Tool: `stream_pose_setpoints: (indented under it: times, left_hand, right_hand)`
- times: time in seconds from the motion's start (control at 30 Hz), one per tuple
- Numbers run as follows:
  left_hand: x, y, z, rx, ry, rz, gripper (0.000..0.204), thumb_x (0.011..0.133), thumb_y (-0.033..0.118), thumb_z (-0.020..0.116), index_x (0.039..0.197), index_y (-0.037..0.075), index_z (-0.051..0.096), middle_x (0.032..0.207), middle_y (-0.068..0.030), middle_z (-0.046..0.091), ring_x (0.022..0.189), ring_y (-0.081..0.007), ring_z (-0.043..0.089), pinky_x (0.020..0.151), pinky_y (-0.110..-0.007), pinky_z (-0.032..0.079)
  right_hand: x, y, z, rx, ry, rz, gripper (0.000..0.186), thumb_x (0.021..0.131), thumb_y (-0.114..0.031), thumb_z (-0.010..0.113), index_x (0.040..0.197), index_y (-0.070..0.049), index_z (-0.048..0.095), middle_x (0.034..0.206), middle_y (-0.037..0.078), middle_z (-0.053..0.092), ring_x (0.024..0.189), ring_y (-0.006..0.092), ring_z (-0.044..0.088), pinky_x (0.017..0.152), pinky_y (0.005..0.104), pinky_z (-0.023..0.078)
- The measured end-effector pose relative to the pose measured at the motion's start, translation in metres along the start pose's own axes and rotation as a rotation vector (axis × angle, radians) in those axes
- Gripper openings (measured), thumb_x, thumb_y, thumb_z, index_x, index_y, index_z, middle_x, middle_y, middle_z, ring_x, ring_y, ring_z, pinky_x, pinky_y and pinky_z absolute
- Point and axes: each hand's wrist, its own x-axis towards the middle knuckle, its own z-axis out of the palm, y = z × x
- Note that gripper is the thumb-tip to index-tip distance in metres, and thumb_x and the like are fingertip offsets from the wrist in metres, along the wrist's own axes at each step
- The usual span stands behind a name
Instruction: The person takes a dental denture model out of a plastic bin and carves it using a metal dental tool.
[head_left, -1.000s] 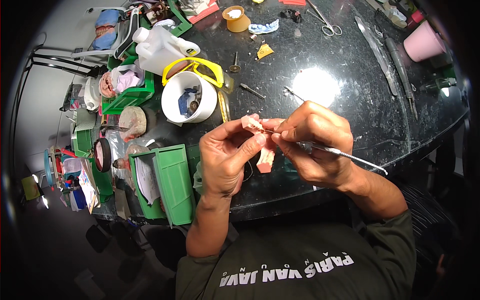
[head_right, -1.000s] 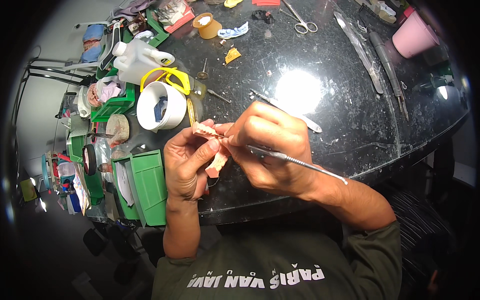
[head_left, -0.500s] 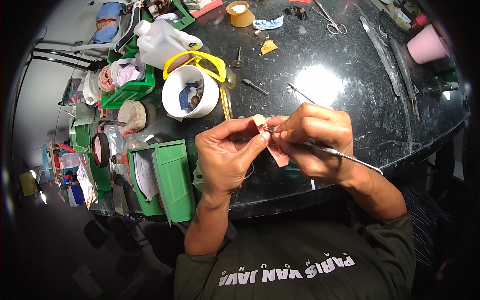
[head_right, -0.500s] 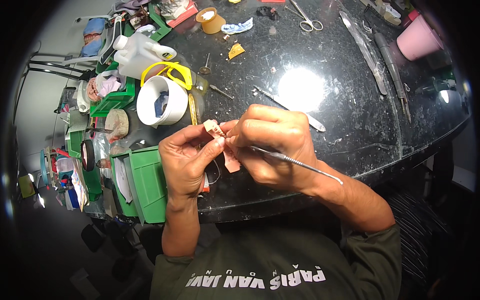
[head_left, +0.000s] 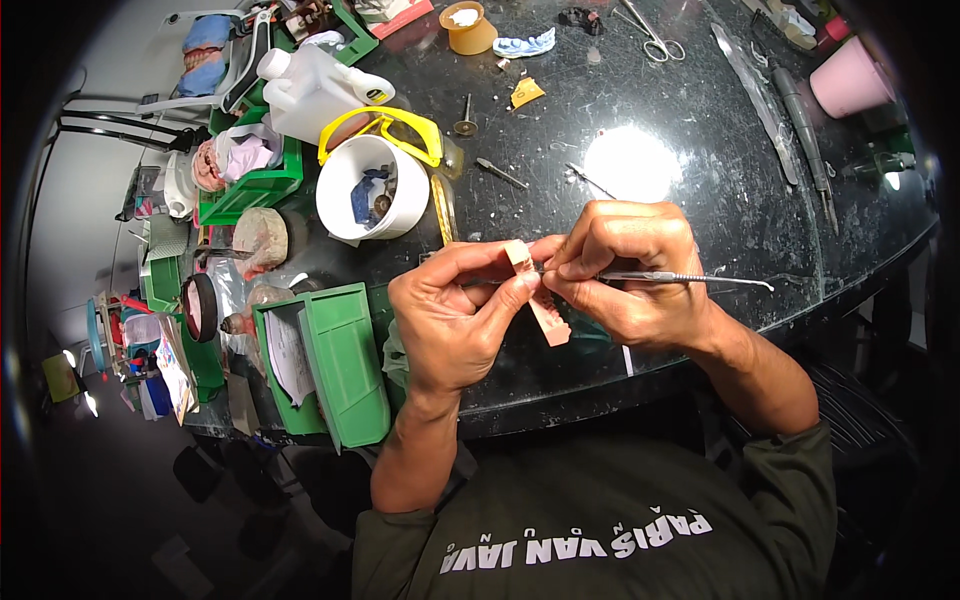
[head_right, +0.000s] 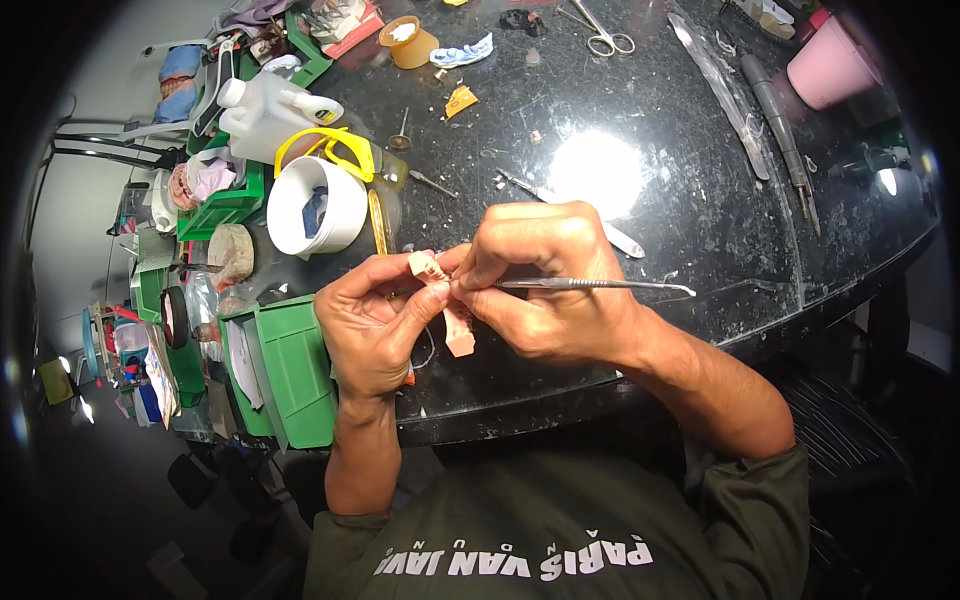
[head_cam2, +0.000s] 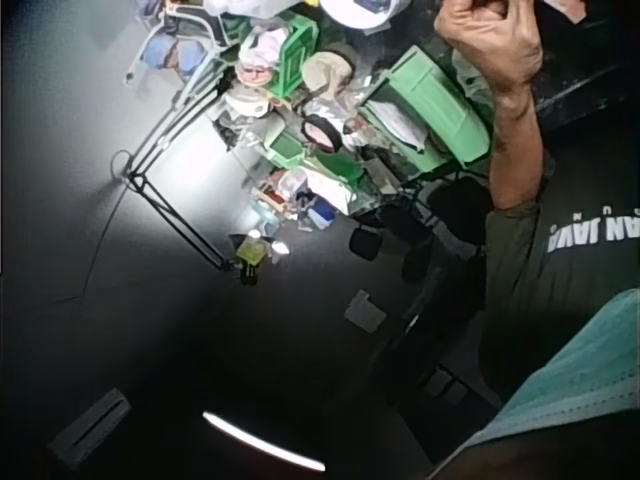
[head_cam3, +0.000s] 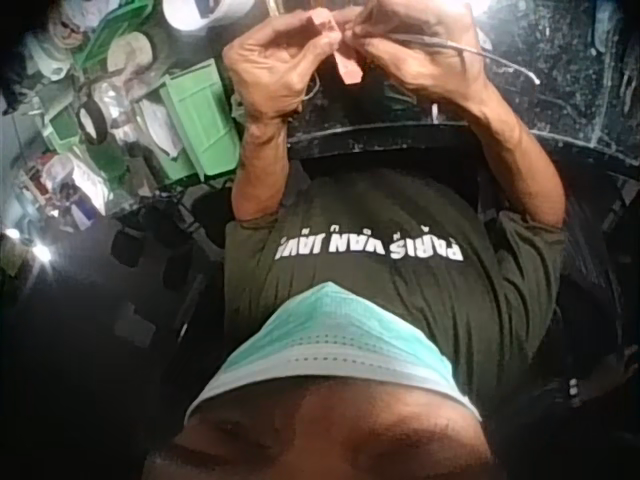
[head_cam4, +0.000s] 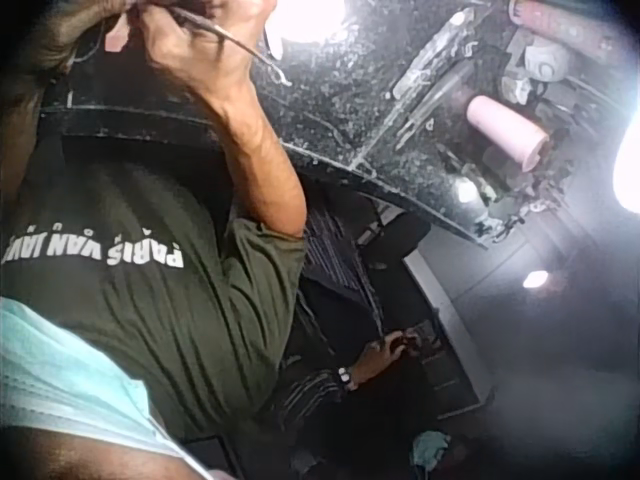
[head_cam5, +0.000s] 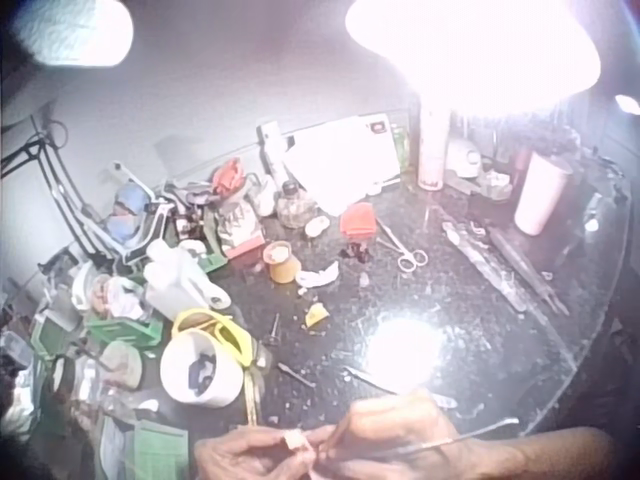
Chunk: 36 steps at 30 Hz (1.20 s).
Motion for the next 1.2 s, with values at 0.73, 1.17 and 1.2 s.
stream_pose_setpoints:
  times: [0.73,1.17,1.2]
  left_hand:
    - [0.004,-0.01,-0.005,-0.22,0.045,-0.001,0.021,0.087,-0.01,0.073,0.108,-0.01,0.069,0.101,-0.0166,0.074,0.091,-0.0193,0.073,0.085,-0.033,0.062]
    - [-0.001,-0.01,-0.005,-0.037,0.055,0.09,0.015,0.088,-0.01,0.073,0.101,-0.012,0.067,0.096,-0.0181,0.073,0.088,-0.0192,0.073,0.078,-0.028,0.064]
    - [-0.002,-0.011,-0.005,-0.036,0.054,0.091,0.015,0.088,-0.01,0.073,0.101,-0.012,0.067,0.096,-0.0181,0.073,0.088,-0.0192,0.073,0.078,-0.028,0.064]
  right_hand:
    - [-0.005,0.001,0.018,0.086,0.188,0.05,0.012,0.08,0.012,0.074,0.077,0.005,0.065,0.077,0.014,0.07,0.075,0.0212,0.076,0.068,0.0304,0.063]
    - [-0.004,0.001,0.013,0.078,0.101,0.014,0.014,0.076,0.01,0.078,0.073,0.005,0.065,0.073,0.014,0.068,0.071,0.0208,0.074,0.07,0.0329,0.063]
    - [-0.004,0.0,0.012,0.076,0.086,0.037,0.015,0.076,0.01,0.079,0.073,0.005,0.065,0.073,0.014,0.068,0.07,0.0206,0.073,0.071,0.0331,0.063]
